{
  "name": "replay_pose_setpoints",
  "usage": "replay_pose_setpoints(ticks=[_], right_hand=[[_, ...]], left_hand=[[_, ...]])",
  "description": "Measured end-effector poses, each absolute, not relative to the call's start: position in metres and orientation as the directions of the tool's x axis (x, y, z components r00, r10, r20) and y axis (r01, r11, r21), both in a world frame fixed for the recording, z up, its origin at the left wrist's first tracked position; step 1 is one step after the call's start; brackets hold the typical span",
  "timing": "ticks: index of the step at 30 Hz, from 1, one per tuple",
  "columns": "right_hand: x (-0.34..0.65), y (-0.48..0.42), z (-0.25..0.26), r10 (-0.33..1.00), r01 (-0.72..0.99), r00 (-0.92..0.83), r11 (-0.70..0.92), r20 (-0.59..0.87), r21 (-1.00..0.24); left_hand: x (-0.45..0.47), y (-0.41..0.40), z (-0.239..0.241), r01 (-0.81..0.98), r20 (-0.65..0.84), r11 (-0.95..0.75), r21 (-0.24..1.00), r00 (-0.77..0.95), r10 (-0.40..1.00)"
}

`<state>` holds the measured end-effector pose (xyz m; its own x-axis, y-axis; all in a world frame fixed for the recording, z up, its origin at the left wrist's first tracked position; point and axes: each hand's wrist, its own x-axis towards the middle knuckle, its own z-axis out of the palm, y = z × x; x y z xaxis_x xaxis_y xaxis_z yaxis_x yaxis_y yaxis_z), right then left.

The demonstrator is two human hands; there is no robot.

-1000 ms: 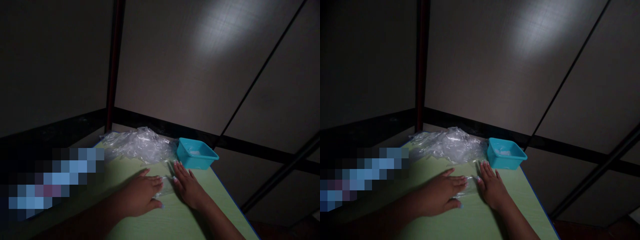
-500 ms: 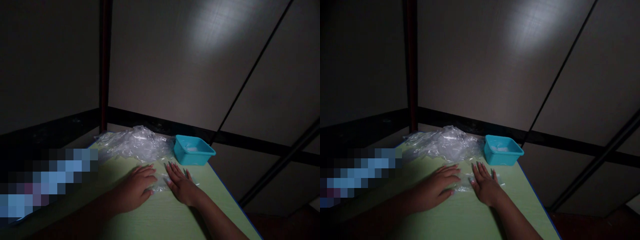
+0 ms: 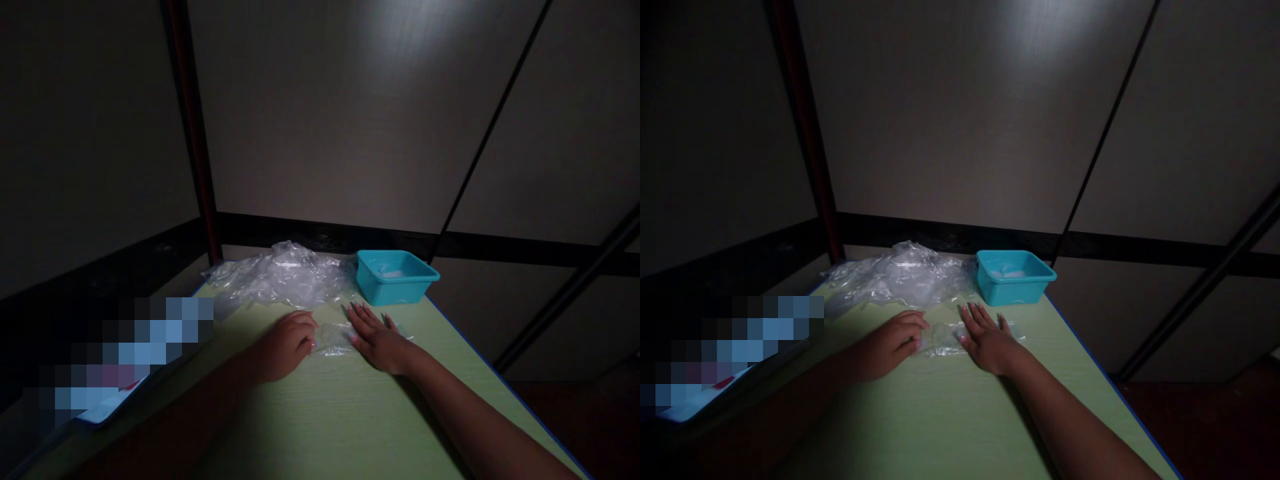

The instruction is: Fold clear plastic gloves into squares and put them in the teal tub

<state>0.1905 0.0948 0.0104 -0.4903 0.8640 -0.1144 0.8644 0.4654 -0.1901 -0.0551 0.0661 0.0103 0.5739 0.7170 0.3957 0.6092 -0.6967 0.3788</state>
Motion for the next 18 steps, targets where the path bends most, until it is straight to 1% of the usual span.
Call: replay_pose_setpoints(ticks=[7, 11, 15, 18], right_hand=[[0.1912, 0.0942, 0.0124, 0.864, 0.868, -0.485, 0.457, -0.133, -0.196], [0.1935, 0.0949, 0.0133, 0.854, 0.862, -0.496, 0.464, -0.153, -0.206], [0.1964, 0.0969, 0.0123, 0.854, 0.866, -0.491, 0.457, -0.17, -0.204], [0.1983, 0.0982, 0.0114, 0.854, 0.867, -0.49, 0.455, -0.176, -0.205]], left_hand=[[-0.0591, 0.0645, 0.0104, 0.638, 0.351, -0.693, 0.334, 0.599, 0.72], [-0.0568, 0.0614, 0.0133, 0.675, 0.365, -0.671, 0.307, 0.567, 0.738], [-0.0566, 0.0603, 0.0185, 0.685, 0.381, -0.654, 0.32, 0.539, 0.751], [-0.0592, 0.0607, 0.0179, 0.668, 0.366, -0.669, 0.326, 0.563, 0.741]])
